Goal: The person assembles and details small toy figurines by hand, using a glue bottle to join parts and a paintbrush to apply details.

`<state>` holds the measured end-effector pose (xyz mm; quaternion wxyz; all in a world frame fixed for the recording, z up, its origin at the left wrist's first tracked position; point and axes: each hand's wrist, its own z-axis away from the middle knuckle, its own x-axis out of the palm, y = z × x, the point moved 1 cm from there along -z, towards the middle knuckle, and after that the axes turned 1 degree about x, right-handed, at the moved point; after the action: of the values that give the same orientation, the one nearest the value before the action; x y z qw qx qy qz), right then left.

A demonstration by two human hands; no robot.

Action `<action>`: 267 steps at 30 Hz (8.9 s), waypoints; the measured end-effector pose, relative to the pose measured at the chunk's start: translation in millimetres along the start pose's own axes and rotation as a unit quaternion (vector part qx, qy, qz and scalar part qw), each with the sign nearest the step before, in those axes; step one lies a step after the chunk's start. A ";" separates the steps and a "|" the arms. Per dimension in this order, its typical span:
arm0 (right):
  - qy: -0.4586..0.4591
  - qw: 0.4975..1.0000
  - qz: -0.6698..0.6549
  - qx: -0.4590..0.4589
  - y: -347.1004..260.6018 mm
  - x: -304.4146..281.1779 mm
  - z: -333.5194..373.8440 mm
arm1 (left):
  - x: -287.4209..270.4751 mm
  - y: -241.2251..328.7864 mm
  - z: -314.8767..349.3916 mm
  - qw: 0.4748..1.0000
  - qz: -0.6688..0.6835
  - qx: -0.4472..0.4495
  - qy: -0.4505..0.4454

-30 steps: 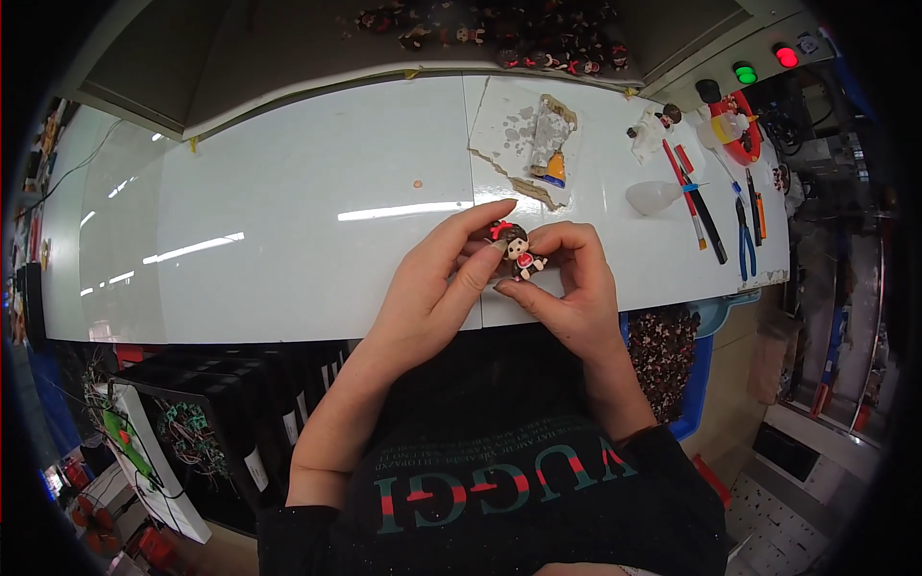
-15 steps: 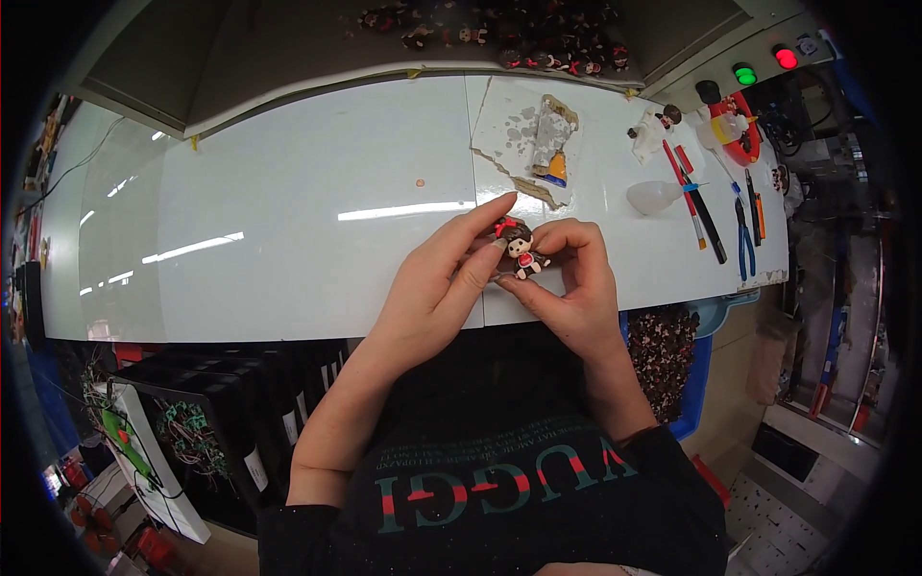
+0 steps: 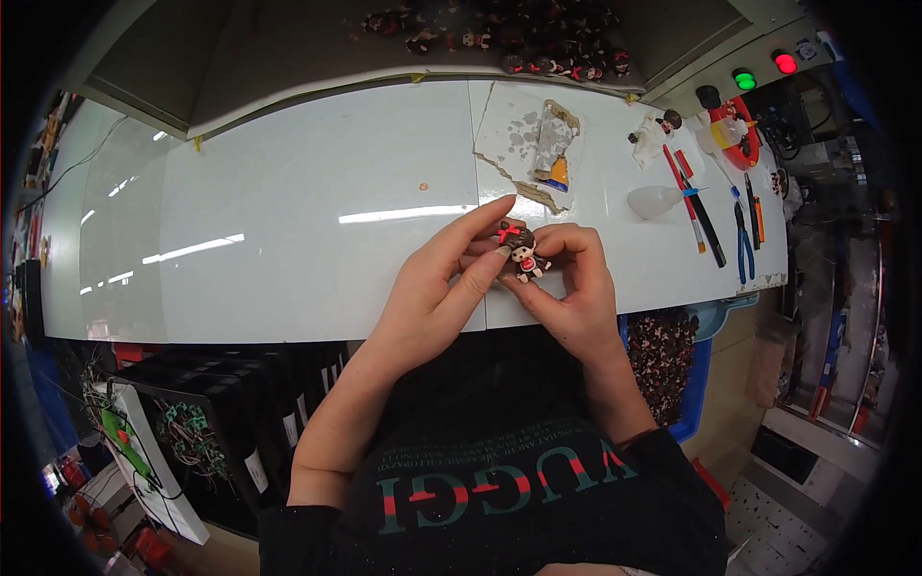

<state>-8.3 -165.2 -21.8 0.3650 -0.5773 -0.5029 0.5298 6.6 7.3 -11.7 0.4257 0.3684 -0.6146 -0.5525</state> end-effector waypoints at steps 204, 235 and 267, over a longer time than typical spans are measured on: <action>-0.029 0.998 -0.049 0.022 -6.4 -23.4 33.0 | 33.0 3.3 25.0 0.995 0.026 -0.096 0.011; -0.004 0.993 0.050 -0.106 -10.3 -21.2 28.0 | 35.4 8.5 17.2 0.997 -0.068 -0.006 0.024; -0.065 0.969 0.236 -0.031 -58.5 -85.8 9.2 | 6.1 0.6 38.1 0.999 -0.025 -0.006 0.037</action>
<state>-23.0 -235.9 53.4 0.1783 -0.6553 -0.3908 0.6214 -31.1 15.6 -11.4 0.4365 0.4012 -0.5854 -0.5530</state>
